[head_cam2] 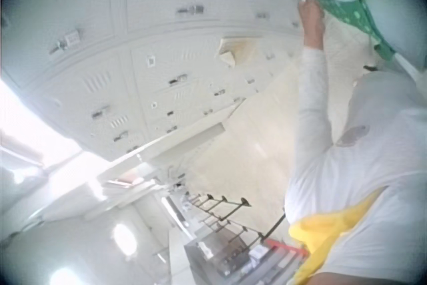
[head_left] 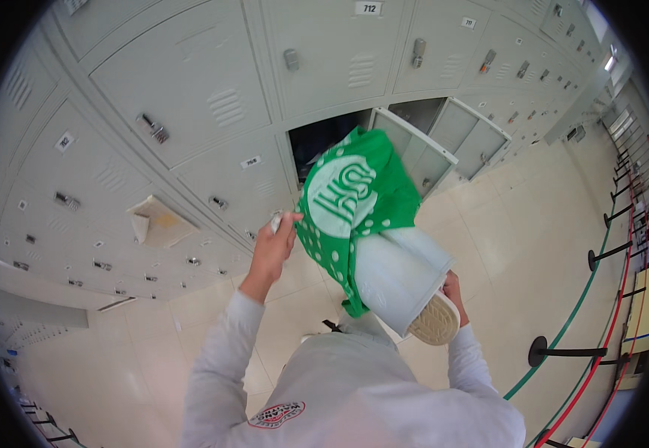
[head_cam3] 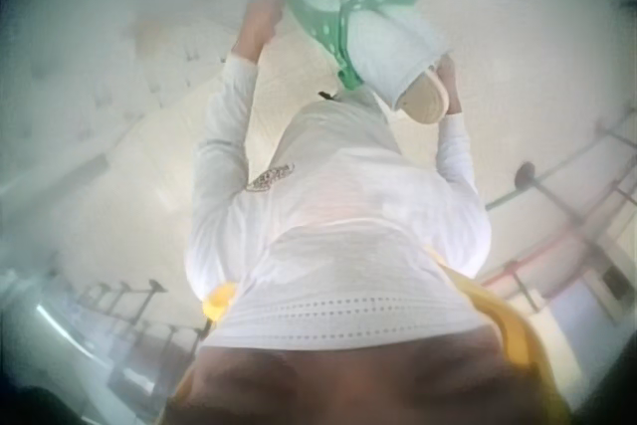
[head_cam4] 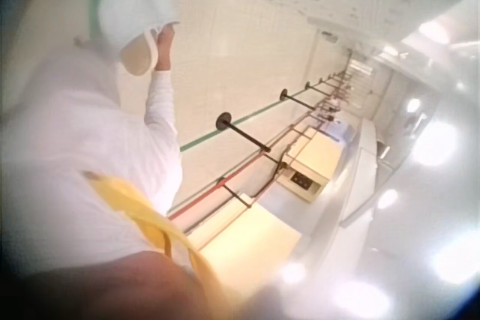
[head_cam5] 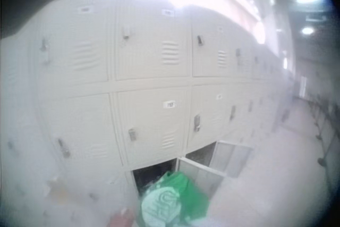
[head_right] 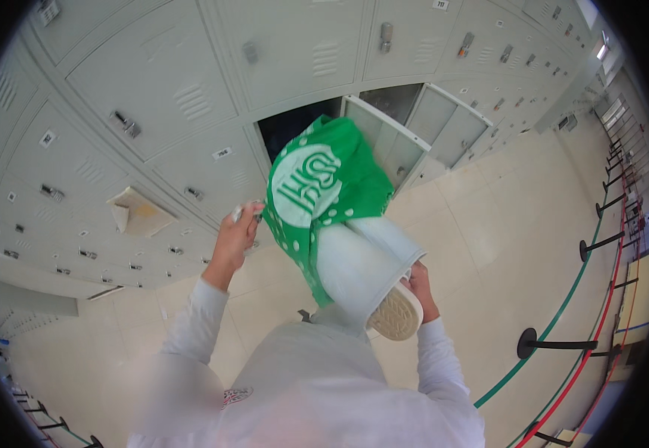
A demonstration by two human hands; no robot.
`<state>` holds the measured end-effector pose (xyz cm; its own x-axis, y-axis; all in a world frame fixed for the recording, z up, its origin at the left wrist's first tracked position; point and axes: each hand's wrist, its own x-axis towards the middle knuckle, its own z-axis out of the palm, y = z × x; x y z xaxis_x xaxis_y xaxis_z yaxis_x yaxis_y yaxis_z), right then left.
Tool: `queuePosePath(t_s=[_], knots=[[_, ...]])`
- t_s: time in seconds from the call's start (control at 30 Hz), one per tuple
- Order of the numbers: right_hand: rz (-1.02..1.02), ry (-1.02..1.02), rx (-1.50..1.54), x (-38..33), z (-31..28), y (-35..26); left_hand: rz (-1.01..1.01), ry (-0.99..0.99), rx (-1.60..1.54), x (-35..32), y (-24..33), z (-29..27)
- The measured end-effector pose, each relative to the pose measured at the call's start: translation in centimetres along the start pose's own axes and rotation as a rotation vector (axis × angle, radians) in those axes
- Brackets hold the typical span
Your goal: The person opens locker 712, places a green cloth and white boots inside, then puts a blue backpack into the locker and closes it. The person then walks away from the locker area.
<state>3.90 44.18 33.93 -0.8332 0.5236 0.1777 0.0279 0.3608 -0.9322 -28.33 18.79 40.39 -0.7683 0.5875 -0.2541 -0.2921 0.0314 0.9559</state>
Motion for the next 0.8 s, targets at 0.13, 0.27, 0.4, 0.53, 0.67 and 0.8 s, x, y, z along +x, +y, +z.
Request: queuePosePath(t_s=[0.13,0.27,0.4,0.53,0.67,0.8], knots=[[-0.068,-0.135,-0.134,2.8,-3.9,-1.1,-0.210,-0.025,-0.124,13.9,-0.4,4.3],[-0.036,-0.317,-0.244,7.4,-5.6,-1.4,-0.360,0.199,-0.239,28.0,-4.2,5.9],[-0.072,-0.374,-0.300,10.7,-6.9,2.2,-0.607,0.317,-0.549,37.8,-8.1,6.5],[-0.015,-0.407,-0.301,13.2,-7.6,3.6,-0.479,0.423,-0.917,43.1,-11.7,6.4],[-0.035,-0.451,-0.215,16.5,-7.3,4.6,-0.123,0.360,-0.879,45.0,-13.4,2.2],[0.024,-0.449,-0.143,20.5,-6.8,3.2,0.046,0.337,-0.910,43.3,-8.1,3.5]])
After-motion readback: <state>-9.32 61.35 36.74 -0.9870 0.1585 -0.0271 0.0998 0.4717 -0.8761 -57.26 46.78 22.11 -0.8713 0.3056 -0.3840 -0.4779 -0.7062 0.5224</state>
